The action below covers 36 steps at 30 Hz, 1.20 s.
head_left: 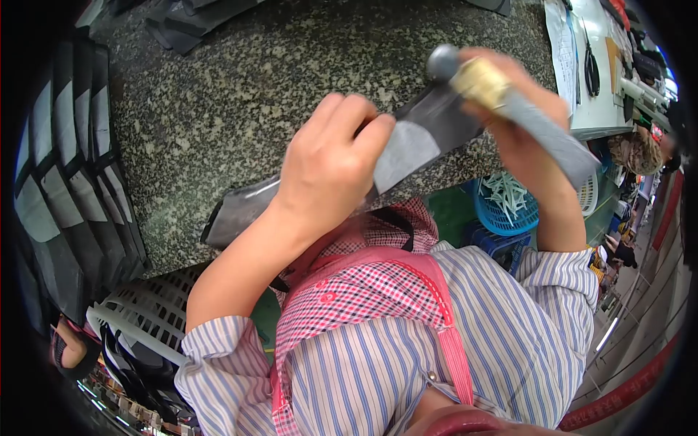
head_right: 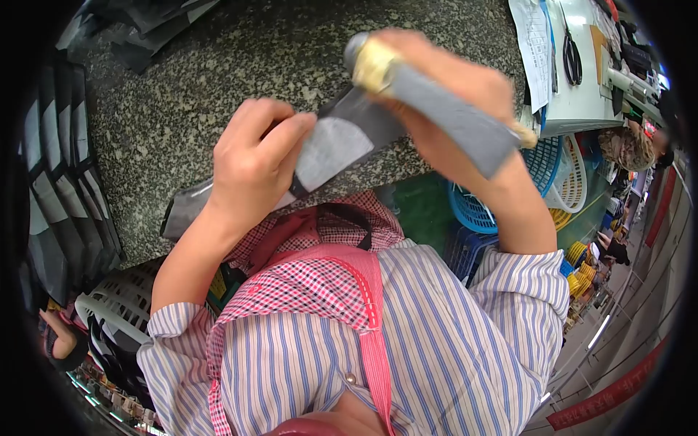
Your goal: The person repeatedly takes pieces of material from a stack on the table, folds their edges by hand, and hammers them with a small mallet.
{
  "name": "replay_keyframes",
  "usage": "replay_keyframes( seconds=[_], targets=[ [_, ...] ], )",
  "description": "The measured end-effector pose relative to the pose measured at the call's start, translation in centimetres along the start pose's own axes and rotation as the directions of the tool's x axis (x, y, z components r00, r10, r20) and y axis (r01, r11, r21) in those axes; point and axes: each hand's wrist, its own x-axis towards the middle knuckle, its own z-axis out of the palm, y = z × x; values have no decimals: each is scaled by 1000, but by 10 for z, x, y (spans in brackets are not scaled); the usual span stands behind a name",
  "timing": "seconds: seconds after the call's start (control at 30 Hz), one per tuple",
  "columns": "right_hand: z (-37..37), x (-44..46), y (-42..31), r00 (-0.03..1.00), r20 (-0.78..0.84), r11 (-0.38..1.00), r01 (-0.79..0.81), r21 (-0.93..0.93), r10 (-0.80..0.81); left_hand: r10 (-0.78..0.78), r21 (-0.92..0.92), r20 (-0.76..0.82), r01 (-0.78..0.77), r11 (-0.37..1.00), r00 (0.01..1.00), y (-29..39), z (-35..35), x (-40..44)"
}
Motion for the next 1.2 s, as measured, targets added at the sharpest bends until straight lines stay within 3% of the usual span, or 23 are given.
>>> replay_keyframes(
  seconds=[0.03,0.1,0.2,0.27,0.3,0.37,0.47,0.5,0.57,0.6,0.63,0.7,0.77,0.87,0.93,1.03,1.07,1.1,1.13,1.2],
  targets=[
    [-20,6,-14,970,87,972,-231,49,226,43,41,-12,-42,998,999,-1,7,6],
    [-19,9,-19,975,-56,945,-193,264,215,23,92,62,-28,995,998,5,6,12],
    [2,-4,-20,938,259,961,-262,88,232,-16,79,107,7,997,994,7,-1,16],
    [3,-5,-13,933,264,946,-289,145,244,-82,-17,93,84,996,992,2,-3,13],
    [6,-4,-9,948,244,957,-244,156,202,-187,-141,108,202,969,976,0,-9,11],
    [7,-6,-6,969,199,969,-184,168,149,-111,-62,110,118,991,988,2,-12,10],
    [-9,2,-10,963,209,986,-161,-50,169,7,79,114,-16,997,993,4,-9,6],
    [-10,1,-12,976,113,981,-190,44,184,21,111,122,-35,993,992,7,-9,6],
    [-4,-8,-19,983,116,970,-165,176,146,23,138,168,-47,989,986,11,-13,7],
    [1,-10,-21,986,111,960,-145,238,122,-20,86,140,8,996,990,8,-14,8],
    [6,-9,-21,943,297,970,-197,141,148,-63,28,117,60,998,991,5,-14,7],
    [10,-11,-19,950,268,960,-213,181,161,-222,-101,145,237,966,964,3,-22,4],
    [13,-12,-15,968,223,976,-152,154,116,-130,-64,136,139,988,982,3,-21,2],
    [2,-3,-25,970,212,993,-111,-46,118,31,70,120,-39,997,992,3,-18,-4],
    [8,-10,-31,995,22,978,-95,188,92,73,124,109,-87,989,991,9,-17,-4],
    [20,-12,-30,960,248,974,-168,152,127,-29,-32,132,33,999,991,1,-24,-6],
    [25,-11,-25,977,162,969,-170,180,141,-79,-101,136,93,991,988,-3,-27,-7],
    [23,-8,-23,980,177,989,-114,94,96,-99,-91,157,114,989,983,-4,-32,-9],
    [17,-5,-25,978,201,998,-63,9,60,-55,-50,162,63,997,985,-1,-32,-12],
    [12,1,-29,995,47,996,-90,16,89,32,53,145,-40,998,989,0,-29,-15]
  ],
)
